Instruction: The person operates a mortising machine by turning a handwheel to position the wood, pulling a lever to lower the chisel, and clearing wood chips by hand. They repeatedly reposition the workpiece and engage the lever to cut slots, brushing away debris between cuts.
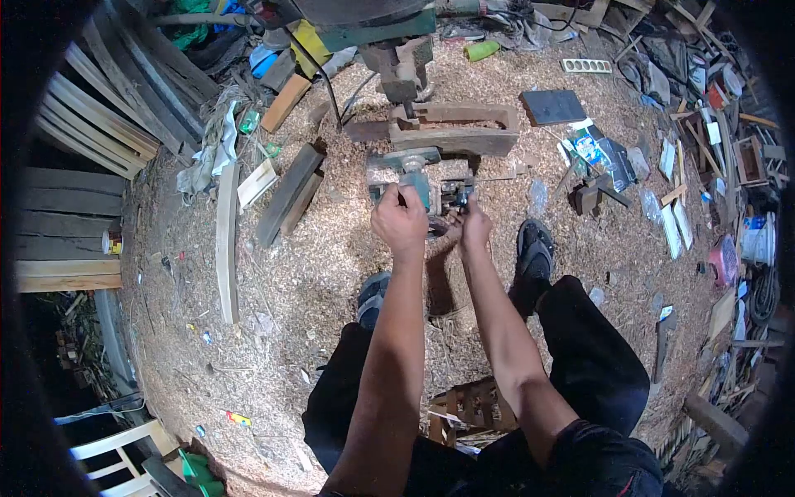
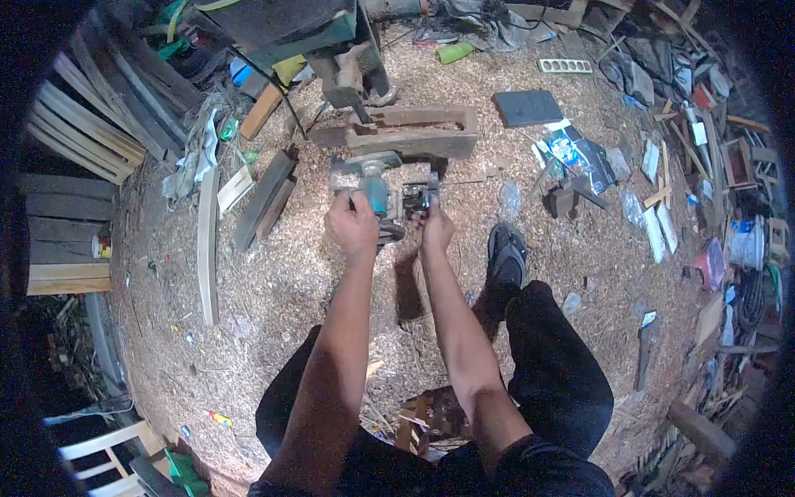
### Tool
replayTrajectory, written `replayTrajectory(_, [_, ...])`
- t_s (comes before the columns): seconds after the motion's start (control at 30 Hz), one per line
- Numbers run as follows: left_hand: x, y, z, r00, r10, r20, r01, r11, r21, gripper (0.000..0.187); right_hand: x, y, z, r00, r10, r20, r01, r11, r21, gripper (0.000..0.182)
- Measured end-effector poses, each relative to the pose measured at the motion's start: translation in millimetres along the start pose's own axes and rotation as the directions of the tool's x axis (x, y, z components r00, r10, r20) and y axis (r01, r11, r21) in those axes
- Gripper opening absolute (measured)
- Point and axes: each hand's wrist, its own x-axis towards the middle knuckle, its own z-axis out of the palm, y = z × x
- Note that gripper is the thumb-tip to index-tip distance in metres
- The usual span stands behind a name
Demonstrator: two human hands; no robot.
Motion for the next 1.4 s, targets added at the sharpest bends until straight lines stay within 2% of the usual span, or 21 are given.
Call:
replayTrajectory(0.03, [-0.3,-2.6,0.3,1.0,0.002,0.005,-0.003,1.0,0.028,0.033,19.3,-0.1,-15.8,0.913,0.322,0.25,-0.351,0.933,0.081,0.056])
replayTrajectory(0.07, [-0.9,-4.5,-0.2,1.0,0.002,0.011,-0.003,0.999,0.053,0.033,28.8,10.6,-26.3,0.88,0.408,0.243,-0.438,0.895,0.082,0.056])
replayTrajectory(0.13, [0.6,-5.4,3.9,1.0,0.015,0.009,-0.015,0.999,0.05,0.033,32.0,9.4,-19.3,0.795,0.554,0.248,-0.589,0.802,0.098,0.055])
replayTrajectory(0.2, [-0.7,-6.1,4.1,1.0,0.014,-0.015,-0.014,1.0,0.003,0.033,50.6,26.8,-37.6,0.841,0.452,0.298,-0.504,0.855,0.126,0.051])
replayTrajectory(0.27, [1.4,-1.3,3.3,1.0,0.015,-0.024,-0.016,1.0,-0.013,0.031,19.4,1.8,-25.8,0.991,0.102,0.086,-0.099,0.995,-0.032,0.047])
replayTrajectory(0.3, [0.2,-2.6,3.1,1.0,0.017,-0.026,-0.018,1.0,-0.013,0.03,16.7,3.6,-24.1,0.98,-0.161,0.12,0.181,0.965,-0.19,0.041])
replayTrajectory(0.43, [-0.7,-3.5,2.2,1.0,0.002,0.0,-0.002,1.0,-0.009,0.03,2.4,13.9,-12.5,0.786,-0.579,0.217,0.596,0.615,-0.516,0.043])
replayTrajectory(0.53, [0.3,-3.7,1.3,1.0,0.003,0.008,-0.003,1.0,-0.014,0.031,-12.8,-3.4,-8.3,0.946,-0.292,0.14,0.324,0.837,-0.44,0.048])
replayTrajectory(0.57, [-1.6,-3.6,1.7,1.0,0.003,0.005,-0.003,1.0,-0.016,0.031,-7.6,4.3,-3.1,0.99,-0.122,0.071,0.135,0.967,-0.216,0.054])
replayTrajectory(0.67, [-1.6,-3.4,3.6,0.999,0.03,-0.038,-0.03,0.999,-0.025,0.031,26.6,4.4,-11.1,0.881,0.348,0.321,-0.411,0.898,0.155,0.054])
replayTrajectory(0.7, [-3.5,-3.0,2.0,0.999,0.023,-0.029,-0.023,0.999,-0.023,0.031,16.7,-10.9,-7.1,0.877,0.438,0.196,-0.459,0.885,0.079,0.053])
replayTrajectory(0.73, [-4.0,-2.6,0.9,1.0,0.017,-0.022,-0.017,1.0,-0.02,0.031,15.3,-7.0,-9.5,0.976,0.201,0.081,-0.191,0.974,-0.121,0.052])
replayTrajectory(0.8, [-1.4,-2.8,1.7,0.999,0.026,-0.026,-0.027,0.999,-0.019,0.03,8.7,-2.0,-11.2,0.937,-0.349,0.036,0.311,0.779,-0.544,0.051])
replayTrajectory(0.97, [-1.1,-7.2,2.5,1.0,0.019,0.008,-0.02,0.999,0.028,0.03,1.6,11.9,-15.7,0.779,-0.584,0.228,0.599,0.586,-0.546,0.052])
replayTrajectory(1.03, [-0.1,-6.6,2.8,1.0,0.023,0.001,-0.023,1.0,0.012,0.03,11.2,12.5,-23.5,0.982,-0.117,0.147,0.154,0.951,-0.269,0.053])
replayTrajectory(1.1, [-1.7,-4.9,2.4,1.0,0.019,-0.007,-0.019,1.0,0.005,0.03,12.6,-1.7,-21.2,0.92,0.312,0.238,-0.33,0.943,0.038,0.051])
replayTrajectory(1.2, [-2.7,-4.7,1.8,1.0,0.017,-0.008,-0.017,1.0,0.014,0.031,10.6,-29.1,-13.1,0.93,0.352,0.102,-0.324,0.92,-0.222,0.06])
replayTrajectory(1.23, [-2.8,-6.1,1.9,1.0,0.017,-0.004,-0.017,1.0,0.017,0.031,19.0,-15.5,-12.6,1.0,-0.002,-0.018,-0.007,0.87,-0.493,0.059])
replayTrajectory(1.27, [-0.9,-6.7,3.1,1.0,0.02,-0.005,-0.02,1.0,0.021,0.031,26.1,-6.9,-20.5,0.974,-0.211,0.088,0.222,0.784,-0.58,0.058])
replayTrajectory(1.33, [-0.4,-4.2,3.5,0.999,0.034,-0.021,-0.034,0.999,0.01,0.031,-5.5,-24.7,-18.0,0.773,-0.533,0.344,0.605,0.457,-0.652,0.057])
replayTrajectory(1.4, [-1.3,-4.9,1.8,0.998,0.046,-0.032,-0.045,0.999,0.016,0.032,-19.5,-28.6,-13.0,0.861,-0.423,0.28,0.496,0.586,-0.641,0.051])
